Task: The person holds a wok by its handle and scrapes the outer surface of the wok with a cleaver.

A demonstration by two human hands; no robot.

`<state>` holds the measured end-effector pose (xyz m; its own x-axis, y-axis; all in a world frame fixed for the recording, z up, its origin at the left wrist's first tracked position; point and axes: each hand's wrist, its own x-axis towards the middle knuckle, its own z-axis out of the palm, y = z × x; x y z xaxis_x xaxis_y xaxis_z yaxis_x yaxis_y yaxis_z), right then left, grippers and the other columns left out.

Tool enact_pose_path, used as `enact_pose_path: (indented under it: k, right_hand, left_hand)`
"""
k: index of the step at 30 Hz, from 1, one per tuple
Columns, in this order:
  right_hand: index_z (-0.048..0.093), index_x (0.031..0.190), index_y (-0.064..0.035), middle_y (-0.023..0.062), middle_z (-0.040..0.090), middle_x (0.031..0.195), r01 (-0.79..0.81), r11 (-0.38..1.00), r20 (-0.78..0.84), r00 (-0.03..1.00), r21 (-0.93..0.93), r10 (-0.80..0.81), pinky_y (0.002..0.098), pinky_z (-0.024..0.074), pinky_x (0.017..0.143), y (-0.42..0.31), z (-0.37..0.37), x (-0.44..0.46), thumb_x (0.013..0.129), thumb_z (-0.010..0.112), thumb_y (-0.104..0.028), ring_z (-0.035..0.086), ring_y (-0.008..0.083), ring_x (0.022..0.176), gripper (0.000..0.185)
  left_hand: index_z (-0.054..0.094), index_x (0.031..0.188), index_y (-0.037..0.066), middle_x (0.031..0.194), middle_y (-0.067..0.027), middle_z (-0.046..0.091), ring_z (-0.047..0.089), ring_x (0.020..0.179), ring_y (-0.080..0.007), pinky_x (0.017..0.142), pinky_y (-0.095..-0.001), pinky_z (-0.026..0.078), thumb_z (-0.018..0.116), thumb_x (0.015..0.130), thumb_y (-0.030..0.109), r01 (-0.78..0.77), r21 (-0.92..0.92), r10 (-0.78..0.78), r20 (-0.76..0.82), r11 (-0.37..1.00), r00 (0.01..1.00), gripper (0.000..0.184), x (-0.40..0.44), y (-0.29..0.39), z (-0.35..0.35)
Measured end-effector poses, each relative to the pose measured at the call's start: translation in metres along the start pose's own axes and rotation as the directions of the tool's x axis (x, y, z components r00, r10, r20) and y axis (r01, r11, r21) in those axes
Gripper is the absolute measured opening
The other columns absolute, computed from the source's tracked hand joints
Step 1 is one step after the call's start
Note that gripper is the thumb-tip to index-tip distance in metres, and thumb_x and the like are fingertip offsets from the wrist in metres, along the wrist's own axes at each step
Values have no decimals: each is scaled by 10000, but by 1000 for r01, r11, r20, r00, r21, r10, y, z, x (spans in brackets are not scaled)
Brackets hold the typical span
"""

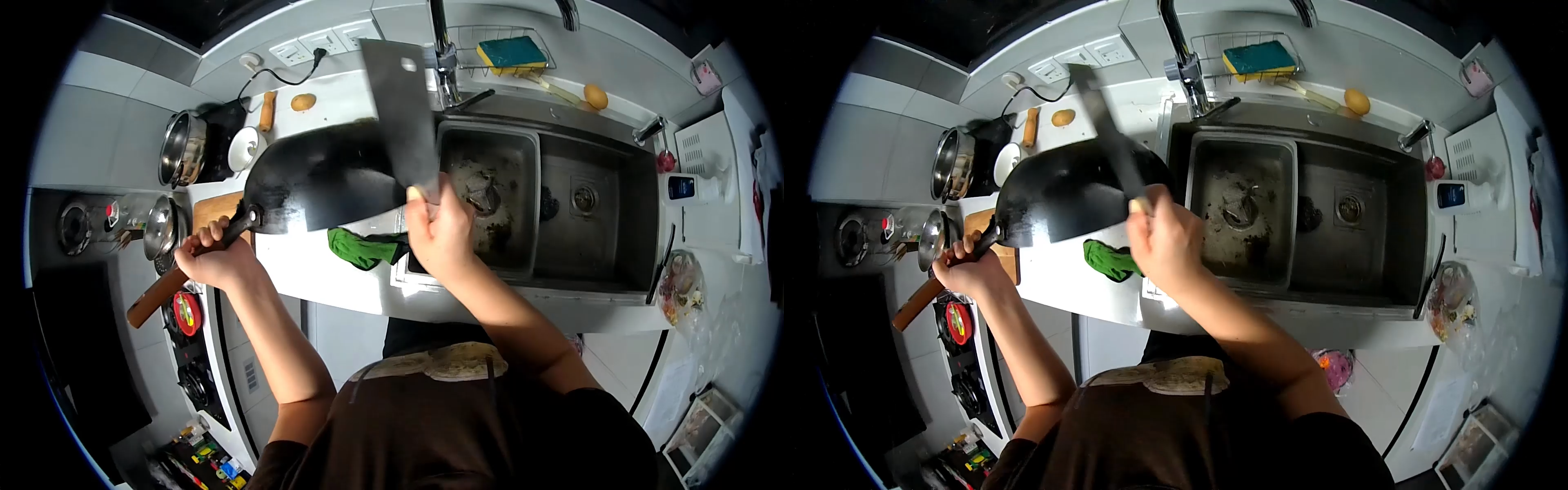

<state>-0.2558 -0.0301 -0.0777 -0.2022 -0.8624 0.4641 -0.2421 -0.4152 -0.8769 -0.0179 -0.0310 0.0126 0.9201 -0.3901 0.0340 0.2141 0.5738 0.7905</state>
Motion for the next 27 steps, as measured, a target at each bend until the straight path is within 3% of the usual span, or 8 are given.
enact_pose_path:
  k: [4, 6, 12, 14, 16, 22, 25, 27]
  right_hand:
    - [521, 835, -39, 131, 507, 546, 23, 1000, -28, 999, 12, -22, 390, 426, 446, 9, 3, -6, 797, 556, -92, 542, 313, 472, 73]
    - [519, 837, -34, 121, 516, 548, -75, 997, -16, 997, 9, 75, 379, 437, 450, 13, -5, -3, 804, 555, -101, 555, 308, 480, 83]
    - [512, 830, -31, 129, 503, 550, 9, 999, 14, 1000, 54, -10, 379, 422, 451, 1, 0, -6, 814, 547, -98, 542, 313, 480, 76]
    - [512, 832, -28, 136, 511, 557, -7, 1000, -12, 1000, -15, 7, 374, 424, 452, 11, -2, -5, 816, 544, -98, 549, 310, 489, 78]
    - [508, 846, -27, 127, 538, 577, -154, 988, 26, 988, 11, 154, 380, 433, 458, 15, -6, -2, 813, 546, -101, 566, 314, 509, 90]
    - [512, 852, -39, 124, 509, 547, 62, 998, -18, 998, -2, -62, 384, 426, 453, 5, 2, -1, 811, 537, -88, 549, 314, 483, 69]
    - [509, 856, -33, 133, 523, 563, -169, 985, 38, 985, 26, 168, 394, 431, 457, 16, -6, 2, 816, 535, -94, 554, 323, 487, 77]
    - [510, 855, -34, 132, 522, 562, -96, 995, 14, 995, 26, 95, 391, 431, 458, 10, -4, 5, 818, 539, -97, 554, 323, 488, 78]
  left_hand:
    - [322, 615, 122, 541, -16, 309, 331, 482, -165, 564, -327, 383, 441, 750, 189, 1, -19, -1, -14, 1000, 1000, 192, 2, 2, 6]
    - [325, 615, 122, 540, -16, 310, 342, 479, -165, 565, -323, 386, 446, 752, 190, 10, -16, -10, 3, 1000, 1000, 194, 3, 1, 2]
    - [331, 617, 128, 536, -11, 300, 328, 488, -161, 567, -319, 376, 460, 750, 187, 2, -25, -1, 25, 1000, 1000, 194, 0, 0, 7]
    - [332, 615, 126, 535, -13, 306, 347, 482, -161, 567, -315, 385, 453, 755, 192, 18, -9, -18, 11, 1000, 1000, 197, 4, 0, 5]
    - [332, 615, 126, 535, -14, 310, 346, 478, -161, 566, -316, 385, 454, 755, 193, 8, -11, -8, 14, 1000, 1000, 198, 5, 1, 1]
    - [336, 613, 132, 520, -6, 298, 325, 475, -159, 563, -316, 374, 466, 750, 192, -3, -33, 3, 13, 999, 1000, 198, 4, 0, 4]
    - [334, 615, 125, 526, -11, 308, 354, 478, -158, 555, -321, 373, 454, 752, 192, 3, -14, -3, 25, 1000, 1000, 194, 6, 1, 0]
    - [334, 615, 127, 526, -11, 304, 338, 478, -156, 556, -320, 366, 456, 750, 193, -8, -17, 9, 27, 1000, 1000, 194, 5, -1, 2]
